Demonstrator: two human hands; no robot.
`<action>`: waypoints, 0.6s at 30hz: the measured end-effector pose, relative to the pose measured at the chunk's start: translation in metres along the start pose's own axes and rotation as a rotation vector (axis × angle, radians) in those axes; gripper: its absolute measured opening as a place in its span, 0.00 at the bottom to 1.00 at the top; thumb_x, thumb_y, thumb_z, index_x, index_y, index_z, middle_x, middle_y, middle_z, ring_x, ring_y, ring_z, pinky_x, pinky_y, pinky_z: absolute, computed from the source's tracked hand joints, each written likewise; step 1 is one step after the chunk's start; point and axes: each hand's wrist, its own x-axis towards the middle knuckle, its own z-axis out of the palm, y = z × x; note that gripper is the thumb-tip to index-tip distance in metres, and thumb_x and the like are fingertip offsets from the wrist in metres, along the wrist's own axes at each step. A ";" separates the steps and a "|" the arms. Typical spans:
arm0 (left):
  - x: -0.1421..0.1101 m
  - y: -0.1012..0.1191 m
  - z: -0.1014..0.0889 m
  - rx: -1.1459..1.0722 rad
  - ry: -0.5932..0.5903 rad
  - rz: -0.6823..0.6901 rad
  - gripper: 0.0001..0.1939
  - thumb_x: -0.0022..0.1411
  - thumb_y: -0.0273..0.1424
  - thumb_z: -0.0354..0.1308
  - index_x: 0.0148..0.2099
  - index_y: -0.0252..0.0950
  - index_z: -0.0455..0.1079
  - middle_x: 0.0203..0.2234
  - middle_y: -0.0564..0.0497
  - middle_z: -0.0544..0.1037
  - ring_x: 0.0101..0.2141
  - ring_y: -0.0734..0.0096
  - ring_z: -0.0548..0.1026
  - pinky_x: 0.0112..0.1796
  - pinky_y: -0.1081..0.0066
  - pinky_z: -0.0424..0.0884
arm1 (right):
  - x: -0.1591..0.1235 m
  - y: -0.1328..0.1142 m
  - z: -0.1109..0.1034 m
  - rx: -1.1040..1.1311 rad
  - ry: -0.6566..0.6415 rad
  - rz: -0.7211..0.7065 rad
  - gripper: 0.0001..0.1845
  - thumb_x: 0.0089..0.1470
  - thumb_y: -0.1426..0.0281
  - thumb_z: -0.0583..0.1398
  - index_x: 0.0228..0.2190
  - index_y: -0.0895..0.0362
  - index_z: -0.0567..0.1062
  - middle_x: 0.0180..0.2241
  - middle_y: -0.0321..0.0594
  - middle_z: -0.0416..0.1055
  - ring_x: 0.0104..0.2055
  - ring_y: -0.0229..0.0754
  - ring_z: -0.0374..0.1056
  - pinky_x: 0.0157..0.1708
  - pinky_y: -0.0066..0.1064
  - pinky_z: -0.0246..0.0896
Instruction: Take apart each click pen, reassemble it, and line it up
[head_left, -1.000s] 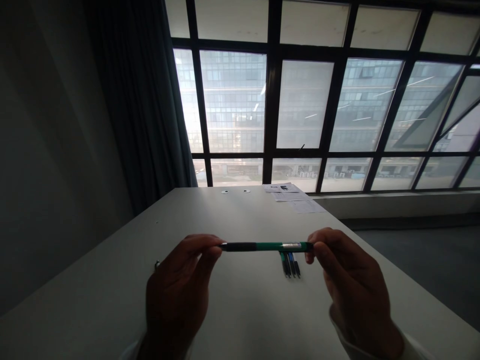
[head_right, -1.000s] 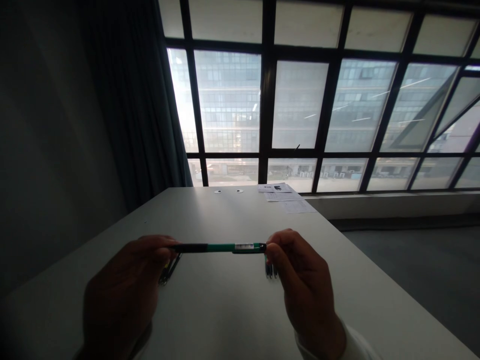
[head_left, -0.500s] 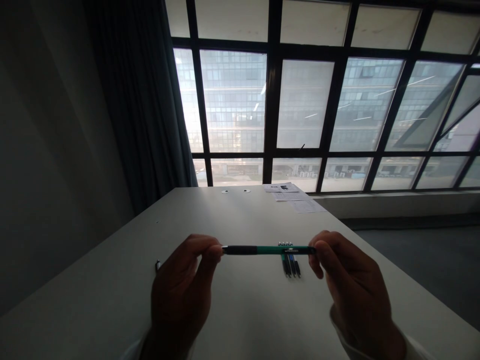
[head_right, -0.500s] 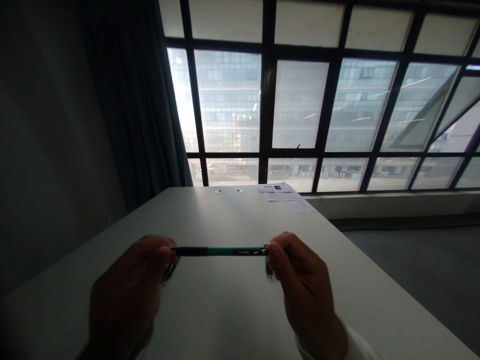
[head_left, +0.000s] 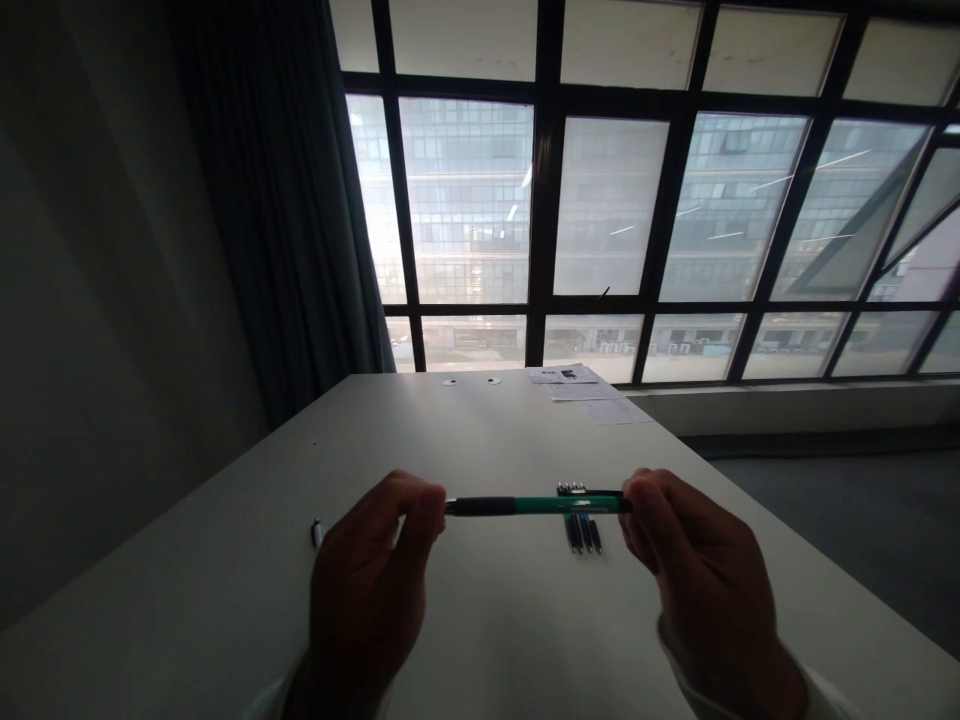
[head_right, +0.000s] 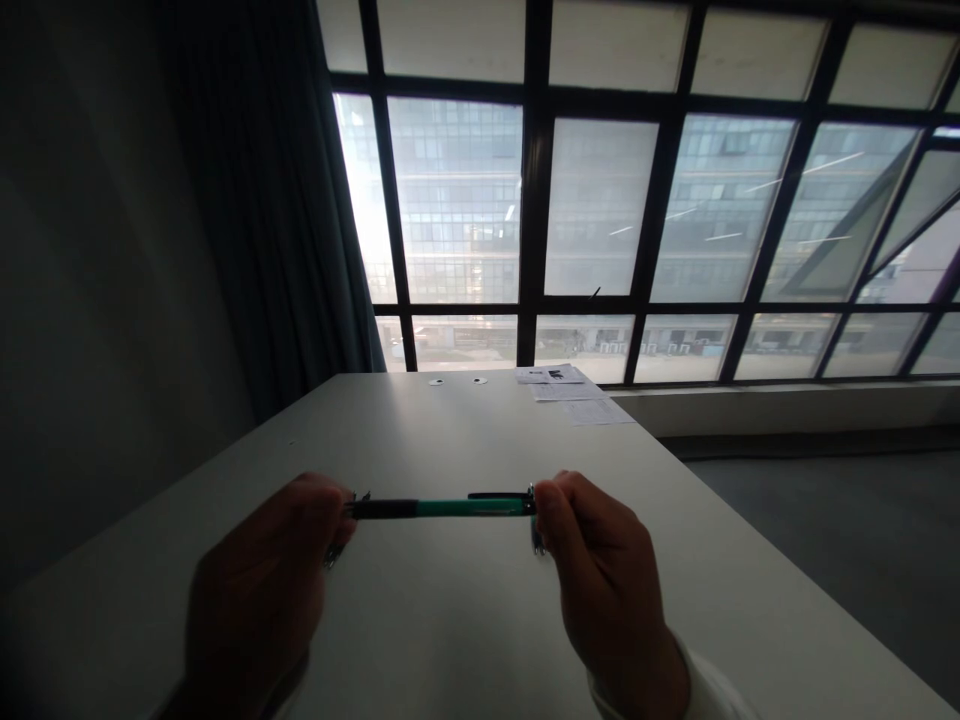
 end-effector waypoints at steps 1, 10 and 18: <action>0.000 -0.001 0.000 0.011 -0.003 -0.001 0.15 0.64 0.37 0.53 0.26 0.37 0.68 0.18 0.55 0.66 0.20 0.75 0.64 0.22 0.74 0.59 | 0.000 0.000 0.000 -0.011 0.003 -0.007 0.16 0.64 0.67 0.55 0.23 0.57 0.67 0.20 0.32 0.57 0.22 0.33 0.53 0.21 0.27 0.49; -0.001 -0.001 0.000 0.046 -0.010 -0.029 0.21 0.64 0.40 0.52 0.20 0.37 0.60 0.15 0.57 0.61 0.18 0.76 0.59 0.21 0.73 0.56 | 0.000 -0.001 0.001 -0.119 0.024 -0.046 0.21 0.63 0.66 0.55 0.19 0.56 0.63 0.18 0.32 0.55 0.20 0.33 0.51 0.20 0.28 0.45; -0.002 0.001 -0.001 0.055 -0.016 -0.012 0.23 0.64 0.39 0.53 0.18 0.37 0.57 0.13 0.57 0.59 0.16 0.77 0.58 0.19 0.74 0.55 | 0.001 -0.002 0.003 -0.104 0.022 -0.048 0.22 0.63 0.66 0.55 0.17 0.57 0.62 0.16 0.32 0.54 0.19 0.32 0.49 0.19 0.28 0.44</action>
